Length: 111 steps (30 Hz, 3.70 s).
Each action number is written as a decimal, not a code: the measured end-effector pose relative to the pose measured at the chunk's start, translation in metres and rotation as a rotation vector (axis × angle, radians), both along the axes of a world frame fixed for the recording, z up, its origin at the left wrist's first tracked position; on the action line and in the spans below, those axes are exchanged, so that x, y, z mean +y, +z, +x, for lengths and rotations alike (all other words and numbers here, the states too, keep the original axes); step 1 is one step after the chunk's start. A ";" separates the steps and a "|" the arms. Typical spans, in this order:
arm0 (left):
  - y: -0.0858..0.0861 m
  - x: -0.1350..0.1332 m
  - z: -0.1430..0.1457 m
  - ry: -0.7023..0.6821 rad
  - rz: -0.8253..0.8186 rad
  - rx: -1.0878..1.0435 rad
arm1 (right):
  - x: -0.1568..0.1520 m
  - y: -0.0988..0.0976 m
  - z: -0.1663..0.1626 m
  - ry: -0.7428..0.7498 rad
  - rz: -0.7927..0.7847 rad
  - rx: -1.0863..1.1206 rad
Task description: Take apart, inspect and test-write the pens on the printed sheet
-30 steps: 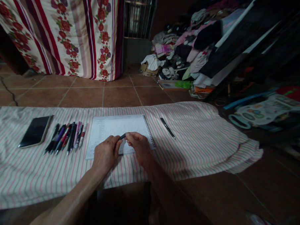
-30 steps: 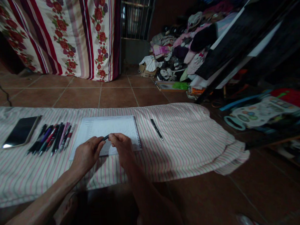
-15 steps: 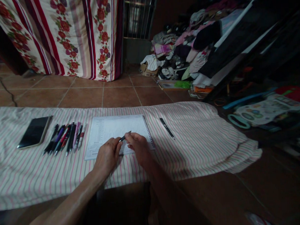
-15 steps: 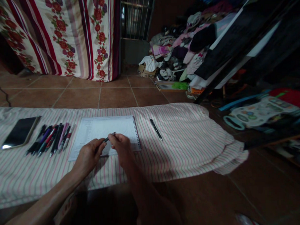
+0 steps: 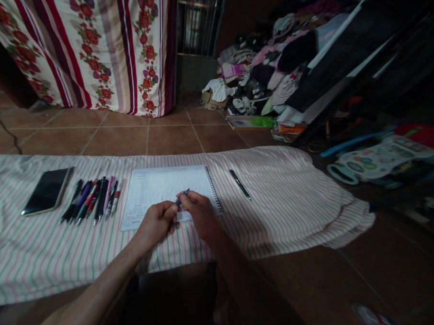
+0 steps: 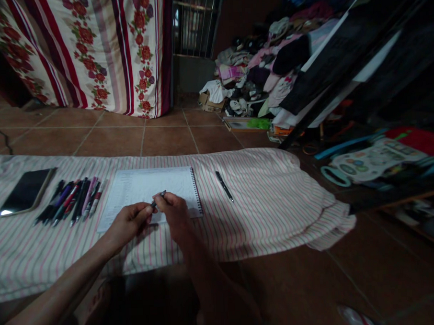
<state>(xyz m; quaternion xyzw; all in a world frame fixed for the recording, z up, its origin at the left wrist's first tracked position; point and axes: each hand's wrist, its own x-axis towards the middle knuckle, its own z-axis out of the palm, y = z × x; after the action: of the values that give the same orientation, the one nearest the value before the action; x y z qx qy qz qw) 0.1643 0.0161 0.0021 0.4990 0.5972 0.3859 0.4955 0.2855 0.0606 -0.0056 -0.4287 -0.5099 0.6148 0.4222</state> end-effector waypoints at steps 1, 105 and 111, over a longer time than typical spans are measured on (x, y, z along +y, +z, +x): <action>0.002 -0.001 0.000 -0.007 -0.046 -0.102 | 0.000 0.000 0.000 0.029 -0.007 0.050; 0.007 -0.007 0.002 0.064 -0.184 -0.607 | 0.002 0.006 0.001 0.010 -0.008 0.045; 0.007 -0.005 -0.001 0.032 -0.207 -0.632 | 0.004 0.001 0.002 0.067 -0.049 0.170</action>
<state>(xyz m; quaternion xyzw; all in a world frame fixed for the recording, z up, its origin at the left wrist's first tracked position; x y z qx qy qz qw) 0.1632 0.0111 0.0094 0.2921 0.4577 0.4666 0.6981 0.2874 0.0647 -0.0049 -0.3678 -0.4712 0.6750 0.4325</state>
